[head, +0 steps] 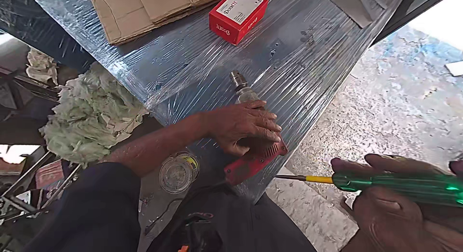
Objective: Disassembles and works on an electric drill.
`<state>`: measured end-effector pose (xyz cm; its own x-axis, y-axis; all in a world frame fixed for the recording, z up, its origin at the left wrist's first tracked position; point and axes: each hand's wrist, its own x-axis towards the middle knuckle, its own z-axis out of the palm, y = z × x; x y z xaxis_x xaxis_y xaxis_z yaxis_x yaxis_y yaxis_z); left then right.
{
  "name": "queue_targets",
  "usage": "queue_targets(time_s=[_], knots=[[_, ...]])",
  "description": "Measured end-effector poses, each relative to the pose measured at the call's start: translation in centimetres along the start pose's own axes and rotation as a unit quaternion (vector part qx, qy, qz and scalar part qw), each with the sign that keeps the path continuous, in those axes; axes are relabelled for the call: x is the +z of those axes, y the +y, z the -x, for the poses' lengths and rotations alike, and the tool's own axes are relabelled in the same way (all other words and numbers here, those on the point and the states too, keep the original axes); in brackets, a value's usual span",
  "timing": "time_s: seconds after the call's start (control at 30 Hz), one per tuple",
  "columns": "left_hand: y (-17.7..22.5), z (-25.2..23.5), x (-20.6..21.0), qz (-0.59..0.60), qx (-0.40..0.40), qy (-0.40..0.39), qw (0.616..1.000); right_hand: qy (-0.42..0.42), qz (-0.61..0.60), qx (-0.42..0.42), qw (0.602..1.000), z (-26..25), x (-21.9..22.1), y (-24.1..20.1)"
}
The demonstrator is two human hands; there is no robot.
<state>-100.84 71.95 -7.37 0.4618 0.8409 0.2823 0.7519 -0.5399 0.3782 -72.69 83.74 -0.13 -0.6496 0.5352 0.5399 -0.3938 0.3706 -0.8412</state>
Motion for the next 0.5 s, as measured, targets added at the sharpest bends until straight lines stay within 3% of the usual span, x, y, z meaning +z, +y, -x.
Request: queue_targets(time_s=[0.1,0.17,0.23,0.33,0.5], knots=[[1.6,0.1,0.1,0.149,-0.024,0.122,0.981,-0.058,-0.032,-0.005,0.998,-0.5,3.3,-0.4],[3.7,0.9,0.2,0.293,-0.033,0.206,0.933,-0.088,-0.030,-0.017,0.995,-0.8,5.2,-0.6],[5.7,2.4,0.7,0.374,-0.047,0.242,0.894,-0.120,-0.016,-0.030,0.992,-1.0,6.6,-0.6],[7.5,4.9,2.5,0.401,-0.053,0.281,0.871,-0.163,0.009,-0.031,0.986,-1.0,8.0,-0.3],[8.6,7.0,5.1,0.377,-0.073,0.329,0.863,-0.203,0.038,-0.044,0.977,-0.5,9.2,0.7]])
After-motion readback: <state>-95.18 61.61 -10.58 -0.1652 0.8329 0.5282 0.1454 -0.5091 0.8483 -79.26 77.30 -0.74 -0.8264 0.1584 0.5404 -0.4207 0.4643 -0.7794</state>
